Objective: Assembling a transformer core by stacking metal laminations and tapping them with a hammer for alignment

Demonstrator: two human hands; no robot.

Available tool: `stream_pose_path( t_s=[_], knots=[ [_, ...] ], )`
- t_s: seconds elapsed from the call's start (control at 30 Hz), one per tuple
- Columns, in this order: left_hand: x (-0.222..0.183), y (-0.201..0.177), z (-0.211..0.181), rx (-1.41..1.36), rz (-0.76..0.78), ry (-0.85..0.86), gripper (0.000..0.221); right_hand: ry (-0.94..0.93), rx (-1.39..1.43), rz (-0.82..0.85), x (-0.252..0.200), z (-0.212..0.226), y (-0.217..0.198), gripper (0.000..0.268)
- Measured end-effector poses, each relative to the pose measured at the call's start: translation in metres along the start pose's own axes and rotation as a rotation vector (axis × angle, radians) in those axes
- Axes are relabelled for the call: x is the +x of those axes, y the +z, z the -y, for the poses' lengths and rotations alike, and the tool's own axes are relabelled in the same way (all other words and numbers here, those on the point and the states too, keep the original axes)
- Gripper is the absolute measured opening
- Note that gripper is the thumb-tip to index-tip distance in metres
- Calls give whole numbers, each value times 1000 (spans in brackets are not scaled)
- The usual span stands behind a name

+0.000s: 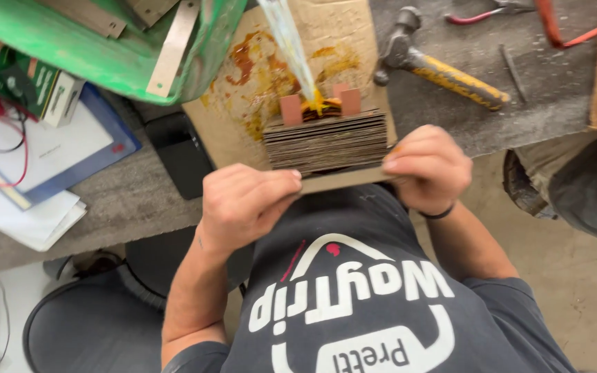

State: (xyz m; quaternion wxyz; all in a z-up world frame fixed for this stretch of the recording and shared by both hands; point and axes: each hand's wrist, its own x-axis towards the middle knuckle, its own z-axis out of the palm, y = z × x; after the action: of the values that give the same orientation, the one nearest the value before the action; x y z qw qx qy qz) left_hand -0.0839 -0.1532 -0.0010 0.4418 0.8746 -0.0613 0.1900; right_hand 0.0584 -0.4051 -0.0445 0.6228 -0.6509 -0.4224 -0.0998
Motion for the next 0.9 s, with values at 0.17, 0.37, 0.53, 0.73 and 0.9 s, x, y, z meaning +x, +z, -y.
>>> stream_pose_path(
  t_s=[0.17, 0.37, 0.53, 0.73, 0.9],
  knots=[
    [0, -19, 11, 47, 15, -64, 5, 199, -156, 119, -6, 8, -13, 19],
    [-3, -12, 19, -61, -63, -131, 5, 209, -203, 107, -7, 4, -5, 21],
    [-9, -11, 26, -124, -106, -165, 6, 246, -183, 148, 3, 1, 3, 18],
    [-17, -3, 35, -135, -175, -263, 12, 236, -222, 206, 8, -4, 2, 25],
    [-14, -4, 35, -143, -150, -236, 10, 194, -214, 212, 4, -5, -3, 23]
  ],
)
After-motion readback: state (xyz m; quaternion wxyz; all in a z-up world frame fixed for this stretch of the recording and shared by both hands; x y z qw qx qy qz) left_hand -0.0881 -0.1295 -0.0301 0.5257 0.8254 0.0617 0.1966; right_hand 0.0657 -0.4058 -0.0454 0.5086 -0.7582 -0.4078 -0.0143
